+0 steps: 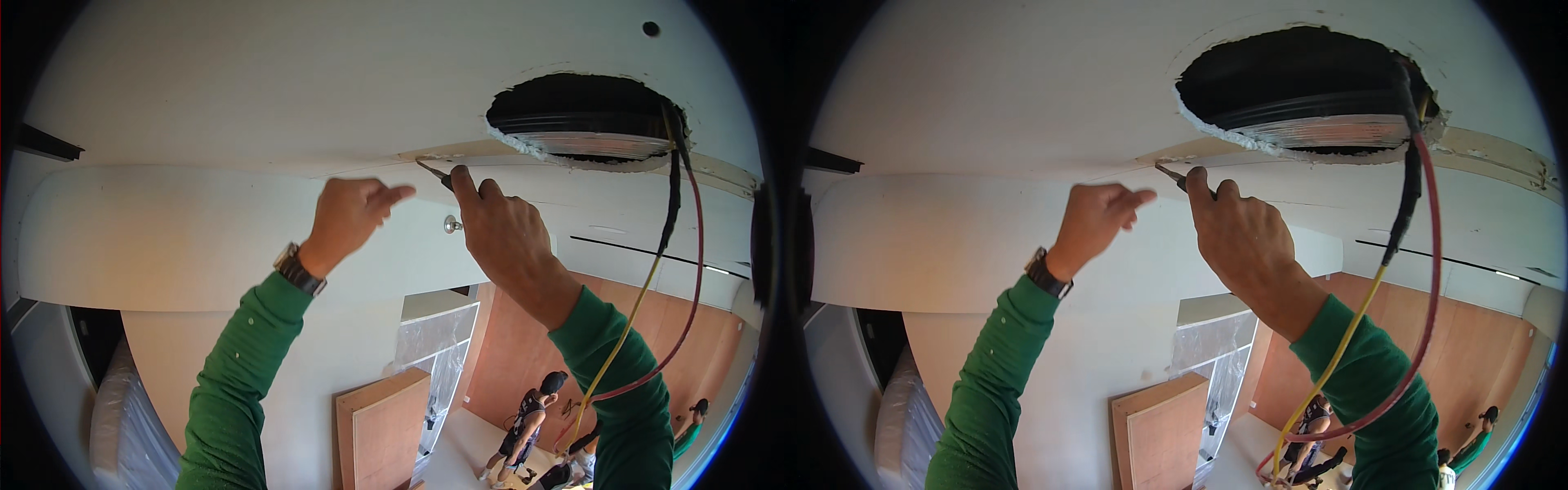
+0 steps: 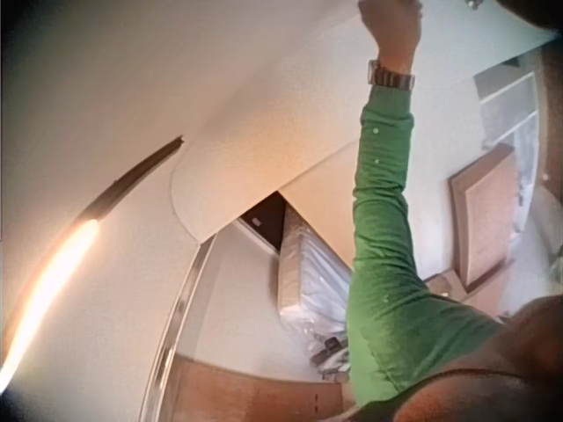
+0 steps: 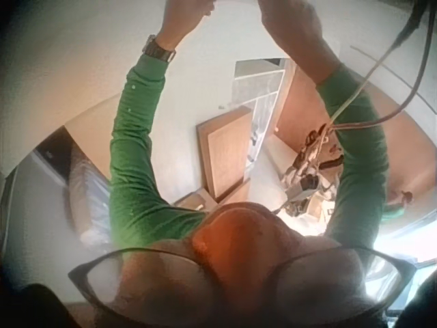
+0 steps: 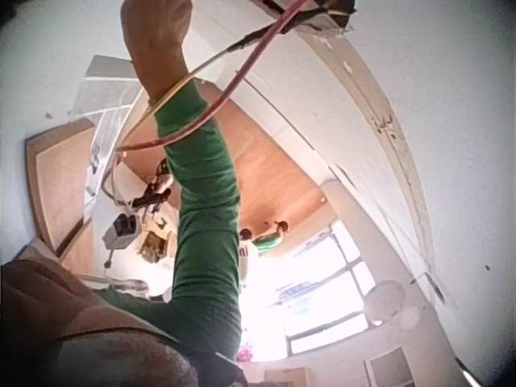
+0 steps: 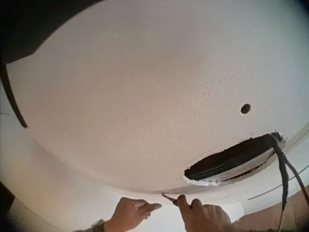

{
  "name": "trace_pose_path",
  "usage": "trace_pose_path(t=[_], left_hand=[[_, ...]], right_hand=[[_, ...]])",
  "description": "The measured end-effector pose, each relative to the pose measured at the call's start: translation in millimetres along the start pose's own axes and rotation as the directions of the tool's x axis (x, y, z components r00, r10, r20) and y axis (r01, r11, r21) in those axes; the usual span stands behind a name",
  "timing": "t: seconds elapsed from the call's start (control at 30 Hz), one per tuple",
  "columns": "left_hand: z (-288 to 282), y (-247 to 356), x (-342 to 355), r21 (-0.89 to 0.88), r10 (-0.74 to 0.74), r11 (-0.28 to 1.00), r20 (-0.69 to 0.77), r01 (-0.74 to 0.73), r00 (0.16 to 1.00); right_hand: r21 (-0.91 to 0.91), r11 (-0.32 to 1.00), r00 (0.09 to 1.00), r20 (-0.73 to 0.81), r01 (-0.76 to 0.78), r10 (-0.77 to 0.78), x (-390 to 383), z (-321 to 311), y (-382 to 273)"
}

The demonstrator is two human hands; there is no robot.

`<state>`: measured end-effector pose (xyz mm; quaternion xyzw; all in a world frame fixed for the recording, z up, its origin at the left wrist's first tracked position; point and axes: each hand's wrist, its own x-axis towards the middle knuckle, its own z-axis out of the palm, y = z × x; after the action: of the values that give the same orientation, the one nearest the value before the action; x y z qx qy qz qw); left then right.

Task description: The person trims the edge of a drywall opening in the ceiling with a utility knife and سپس connects a circular LED panel light to the wiring.

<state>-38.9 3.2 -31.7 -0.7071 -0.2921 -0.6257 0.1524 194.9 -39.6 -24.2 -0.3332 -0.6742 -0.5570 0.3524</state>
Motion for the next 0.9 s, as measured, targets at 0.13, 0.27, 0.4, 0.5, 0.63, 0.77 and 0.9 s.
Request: trace_pose_path(t=[0.13, 0.27, 0.4, 0.5, 0.63, 0.77, 0.9], left_hand=[[1.7, -10.0, 35.4, 0.073, 0.202, 0.978, -0.124, -0.194, 0.971], [7.3, -25.0, 40.1, 0.081, 0.345, 0.939, -0.202, -0.336, 0.917], [11.4, -28.7, 44.7, 0.09, 0.383, 0.924, -0.235, -0.373, 0.893], [7.6, -30.8, 44.4, 0.157, 0.416, 0.908, -0.224, -0.389, 0.881], [5.4, -32.2, 42.3, 0.197, 0.444, 0.892, -0.213, -0.407, 0.87], [-1.2, -34.3, 42.6, 0.207, 0.48, 0.873, -0.19, -0.443, 0.857], [-6.6, -28.8, 35.7, 0.231, 0.416, 0.893, -0.094, -0.386, 0.905]], right_hand=[[0.271, 0.959, 0.99, 0.135, -0.085, 0.05, 10.1, 8.7, 14.6], [0.045, 0.998, 0.999, 0.009, 0.036, -0.037, 12.1, 9.1, 7.7], [0.291, 0.956, 0.992, 0.126, -0.034, -0.003, 20.8, 9.1, 13.8], [0.43, 0.902, 0.988, 0.15, -0.032, -0.036, 24.4, 1.6, 17.8], [0.473, 0.881, 0.984, 0.172, -0.033, -0.056, 22.8, 4.7, 13.6], [0.422, 0.907, 0.981, 0.182, -0.011, -0.073, 19.5, -0.5, 5.4], [0.344, 0.939, 0.989, 0.136, 0.004, -0.054, 16.9, -0.5, 4.8]])
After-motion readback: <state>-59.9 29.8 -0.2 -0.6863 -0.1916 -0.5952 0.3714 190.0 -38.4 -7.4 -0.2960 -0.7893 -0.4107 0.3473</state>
